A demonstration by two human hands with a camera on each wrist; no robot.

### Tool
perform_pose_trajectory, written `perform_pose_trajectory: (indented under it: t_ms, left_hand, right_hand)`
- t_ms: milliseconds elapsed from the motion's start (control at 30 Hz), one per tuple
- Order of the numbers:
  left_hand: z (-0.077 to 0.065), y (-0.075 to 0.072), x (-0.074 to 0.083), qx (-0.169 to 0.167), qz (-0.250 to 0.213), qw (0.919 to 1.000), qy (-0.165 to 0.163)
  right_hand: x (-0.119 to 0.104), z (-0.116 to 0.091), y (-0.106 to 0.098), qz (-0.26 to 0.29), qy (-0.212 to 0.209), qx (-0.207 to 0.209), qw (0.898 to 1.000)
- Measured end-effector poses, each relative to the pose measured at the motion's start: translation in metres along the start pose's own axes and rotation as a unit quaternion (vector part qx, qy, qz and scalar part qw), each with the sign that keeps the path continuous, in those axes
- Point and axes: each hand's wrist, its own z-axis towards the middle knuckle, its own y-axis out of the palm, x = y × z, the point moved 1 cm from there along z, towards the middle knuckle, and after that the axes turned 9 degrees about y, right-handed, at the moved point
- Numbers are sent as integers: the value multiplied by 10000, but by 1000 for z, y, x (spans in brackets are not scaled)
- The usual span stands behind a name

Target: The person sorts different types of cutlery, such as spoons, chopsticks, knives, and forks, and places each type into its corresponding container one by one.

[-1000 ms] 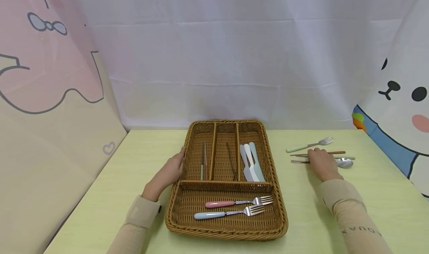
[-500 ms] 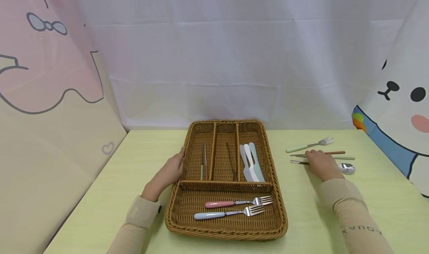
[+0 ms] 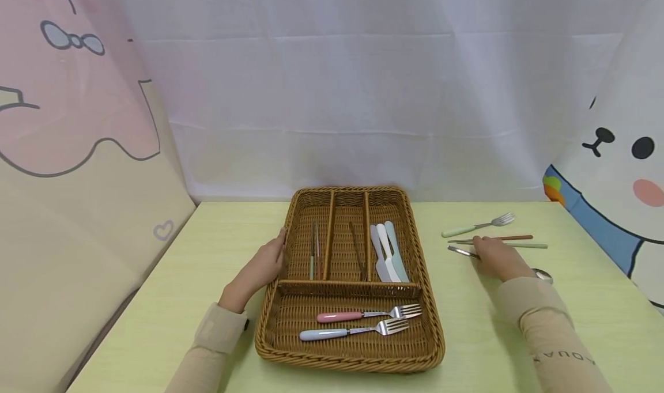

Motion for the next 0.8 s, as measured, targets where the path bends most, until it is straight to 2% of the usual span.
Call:
perform_pose_trajectory:
  t_ms: [433,800]
  left_hand:
    - [0,0,0,15,-21,10000,-24]
    - [-1,2,-1,49,16,10000,10]
  right_hand:
    - [-9,-2,-13,491,-265,-139,9983]
    - [-27,5,-28,651,-178,-231,9975]
